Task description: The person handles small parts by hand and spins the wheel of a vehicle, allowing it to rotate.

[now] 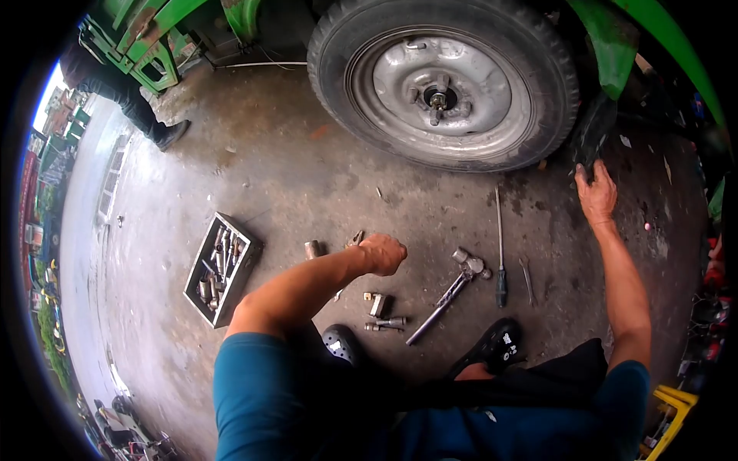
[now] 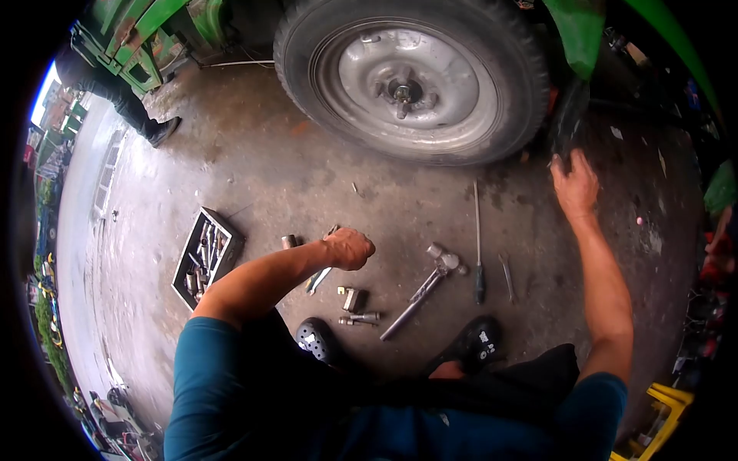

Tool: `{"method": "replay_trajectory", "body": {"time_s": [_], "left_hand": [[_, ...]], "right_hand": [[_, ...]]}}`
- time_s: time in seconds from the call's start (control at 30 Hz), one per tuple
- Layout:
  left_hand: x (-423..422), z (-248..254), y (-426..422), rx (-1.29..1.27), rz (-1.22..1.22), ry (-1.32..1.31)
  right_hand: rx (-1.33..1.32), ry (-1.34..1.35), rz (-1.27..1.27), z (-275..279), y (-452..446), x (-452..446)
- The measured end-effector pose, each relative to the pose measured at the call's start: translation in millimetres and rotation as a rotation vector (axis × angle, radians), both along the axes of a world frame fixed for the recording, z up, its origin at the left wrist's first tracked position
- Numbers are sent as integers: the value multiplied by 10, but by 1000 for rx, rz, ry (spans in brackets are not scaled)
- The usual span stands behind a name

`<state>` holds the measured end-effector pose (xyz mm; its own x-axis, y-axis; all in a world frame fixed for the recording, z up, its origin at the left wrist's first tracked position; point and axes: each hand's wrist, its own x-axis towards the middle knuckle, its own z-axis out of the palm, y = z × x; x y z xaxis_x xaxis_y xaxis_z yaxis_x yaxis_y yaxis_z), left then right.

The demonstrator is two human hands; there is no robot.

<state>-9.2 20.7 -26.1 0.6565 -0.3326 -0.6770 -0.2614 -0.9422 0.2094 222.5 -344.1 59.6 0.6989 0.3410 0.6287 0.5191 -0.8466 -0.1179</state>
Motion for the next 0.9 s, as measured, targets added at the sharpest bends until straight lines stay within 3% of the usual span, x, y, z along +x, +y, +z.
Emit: {"method": "replay_trajectory", "body": {"time_s": [0.2,0.37,0.47,0.57,0.8,0.9], "left_hand": [[30,-37,-6,-44,35,-63],[21,-43,10,-39,26,-31],[-2,-24,27,-29,18,-21],[-7,-26,50,-37,8,-30],[-39,-60,51,-39,12,-32],[-15,-12,37,-2,17,26]], "right_hand": [[-210,451,-143,41,190,-217],[-320,589,-121,-165,129,-176],[-329,692,-160,-9,256,-250],[-258,788,-113,-197,220,-196],[-663,1159,11,-307,217,-222],[-674,1186,-59,-466,111,-201]]}}
